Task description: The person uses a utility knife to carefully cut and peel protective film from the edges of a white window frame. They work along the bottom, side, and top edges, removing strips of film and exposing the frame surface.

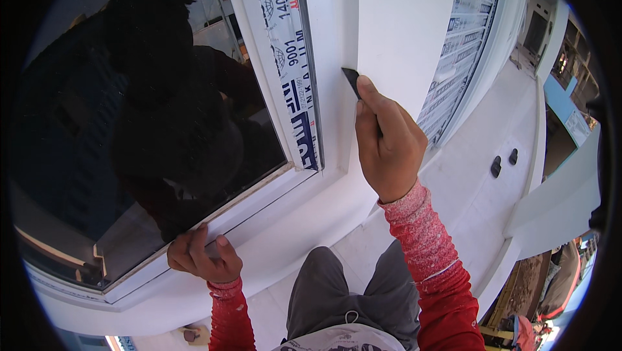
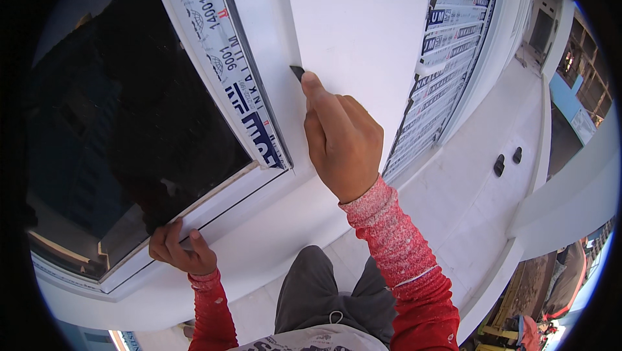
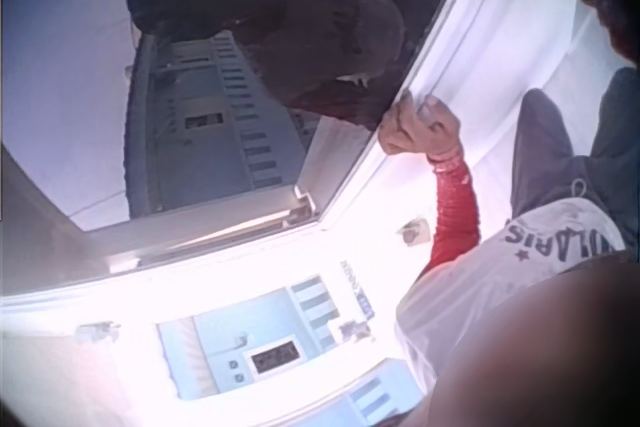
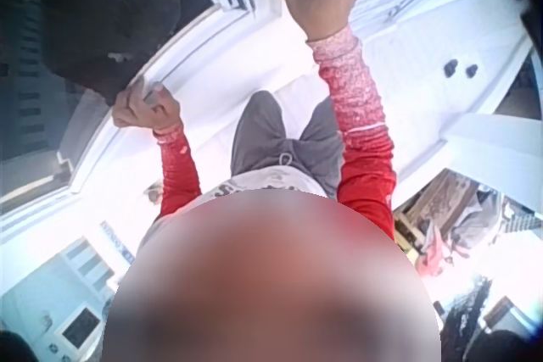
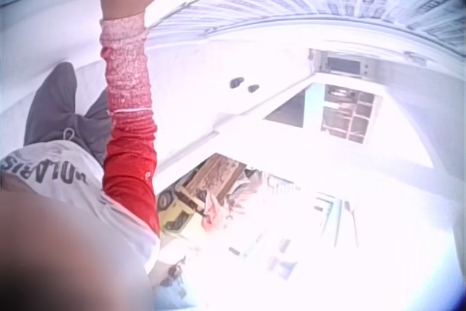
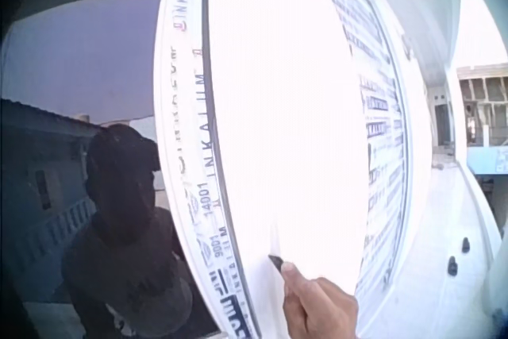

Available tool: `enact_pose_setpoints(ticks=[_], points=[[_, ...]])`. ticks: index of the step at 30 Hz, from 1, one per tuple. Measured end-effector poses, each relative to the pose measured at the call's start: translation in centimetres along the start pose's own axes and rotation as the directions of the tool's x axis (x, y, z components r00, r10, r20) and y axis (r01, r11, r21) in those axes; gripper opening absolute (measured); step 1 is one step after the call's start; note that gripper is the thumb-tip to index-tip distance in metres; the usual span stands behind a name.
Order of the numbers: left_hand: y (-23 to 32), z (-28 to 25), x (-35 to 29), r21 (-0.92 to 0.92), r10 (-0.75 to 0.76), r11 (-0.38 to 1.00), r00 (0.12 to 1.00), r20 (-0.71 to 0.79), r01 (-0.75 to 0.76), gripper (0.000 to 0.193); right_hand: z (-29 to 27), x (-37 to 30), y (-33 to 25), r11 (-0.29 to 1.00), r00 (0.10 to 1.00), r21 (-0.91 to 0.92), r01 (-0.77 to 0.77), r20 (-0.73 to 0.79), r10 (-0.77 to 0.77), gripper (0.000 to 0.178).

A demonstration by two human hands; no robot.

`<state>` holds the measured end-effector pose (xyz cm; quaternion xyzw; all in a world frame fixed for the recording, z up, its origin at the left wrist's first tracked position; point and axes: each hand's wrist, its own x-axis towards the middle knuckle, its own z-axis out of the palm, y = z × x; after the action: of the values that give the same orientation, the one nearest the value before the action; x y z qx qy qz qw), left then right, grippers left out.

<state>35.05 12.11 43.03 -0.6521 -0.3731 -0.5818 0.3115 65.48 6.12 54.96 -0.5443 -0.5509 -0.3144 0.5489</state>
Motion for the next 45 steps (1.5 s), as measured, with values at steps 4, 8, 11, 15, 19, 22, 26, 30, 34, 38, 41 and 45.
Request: enact_pose_setpoints(ticks=[4, 8, 11, 15, 19, 22, 26, 30, 34, 38, 41, 45], points=[[-0.1, 0.0, 0.0, 0.004, 0.007, 1.000, 1.000, -0.001, -0.007, 0.041, 0.0, -1.0, 0.2, 1.000, 0.999, -0.022, -0.012, 0.031, 0.012, 0.027], [-0.1, 0.0, 0.0, 0.027, 0.021, 0.999, 1.000, 0.004, -0.021, 0.042, 0.2, -2.0, 0.6, 1.000, 1.000, -0.009, 0.004, 0.014, -0.004, 0.031], [-0.2, 0.0, -0.1, 0.037, 0.031, 0.999, 0.999, 0.013, -0.032, 0.043, 0.5, -2.9, 1.1, 1.000, 1.000, -0.019, 0.014, 0.026, -0.013, 0.039], [-0.4, 0.0, -0.3, 0.034, 0.031, 0.999, 0.999, 0.014, -0.032, 0.044, 0.8, -4.3, 1.7, 0.999, 0.999, -0.036, 0.033, 0.041, -0.032, 0.050], [-0.5, 0.0, -0.3, 0.034, 0.035, 0.999, 0.999, 0.008, -0.036, 0.044, 1.0, -5.3, 2.1, 0.998, 0.998, -0.039, 0.039, 0.049, -0.038, 0.053], [-0.5, 0.0, -0.2, 0.046, 0.040, 0.998, 0.999, 0.020, -0.041, 0.044, 1.0, -5.8, 2.4, 0.998, 0.997, -0.038, 0.046, 0.064, -0.044, 0.042], [-0.5, 0.0, -0.3, 0.044, 0.025, 0.999, 1.000, 0.018, -0.026, 0.045, 1.1, -6.5, 2.6, 0.997, 0.996, -0.052, 0.055, 0.076, -0.051, 0.047], [-0.6, 0.1, -0.4, 0.050, 0.024, 0.998, 1.000, 0.003, -0.025, 0.046, 1.4, -7.0, 2.7, 0.998, 0.996, -0.043, 0.048, 0.072, -0.045, 0.057], [-0.7, 0.3, -0.4, 0.043, 0.033, 0.999, 0.999, -0.020, -0.032, 0.045, 1.7, -7.1, 2.7, 0.999, 0.998, -0.013, 0.046, 0.051, -0.045, 0.057], [-0.7, 0.4, -0.4, 0.030, 0.038, 0.999, 0.998, -0.041, -0.037, 0.045, 1.9, -7.4, 2.5, 1.000, 0.999, 0.019, 0.006, 0.035, -0.006, 0.056], [-0.8, 0.3, -0.3, 0.047, 0.057, 0.997, 0.998, -0.026, -0.056, 0.046, 2.0, -7.8, 2.4, 0.998, 1.000, 0.058, -0.012, -0.013, 0.013, 0.054], [-0.8, 0.2, -0.3, 0.061, 0.066, 0.996, 0.998, -0.018, -0.065, 0.046, 2.2, -8.0, 2.5, 0.995, 0.999, 0.097, 0.017, -0.052, -0.012, 0.040]])
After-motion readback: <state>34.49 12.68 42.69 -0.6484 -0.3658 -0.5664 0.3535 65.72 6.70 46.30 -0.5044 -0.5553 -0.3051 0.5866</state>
